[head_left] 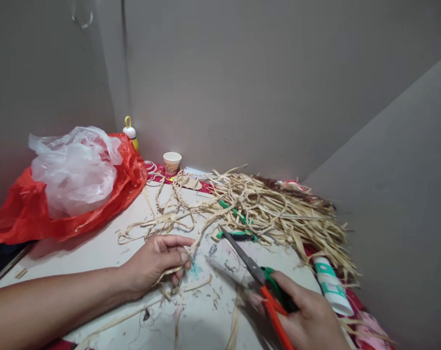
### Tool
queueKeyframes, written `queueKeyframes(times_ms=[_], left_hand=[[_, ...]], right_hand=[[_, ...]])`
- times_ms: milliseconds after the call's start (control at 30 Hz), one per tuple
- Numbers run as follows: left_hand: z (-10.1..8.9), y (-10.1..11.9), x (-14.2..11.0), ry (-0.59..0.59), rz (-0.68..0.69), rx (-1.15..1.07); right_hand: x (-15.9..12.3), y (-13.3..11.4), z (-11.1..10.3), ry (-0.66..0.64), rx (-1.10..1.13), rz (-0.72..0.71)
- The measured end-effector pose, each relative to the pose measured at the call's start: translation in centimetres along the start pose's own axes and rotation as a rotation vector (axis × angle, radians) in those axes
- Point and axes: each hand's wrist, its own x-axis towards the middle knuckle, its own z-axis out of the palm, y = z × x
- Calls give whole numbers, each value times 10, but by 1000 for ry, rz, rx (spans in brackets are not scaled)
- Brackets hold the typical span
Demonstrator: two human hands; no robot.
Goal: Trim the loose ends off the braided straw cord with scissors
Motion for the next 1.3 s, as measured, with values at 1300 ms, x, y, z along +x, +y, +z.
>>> queueKeyframes(times_ms=[1300], left_hand=[[2,-5,0,70,38,223]], right_hand=[[1,-2,3,-97,-308,-152]])
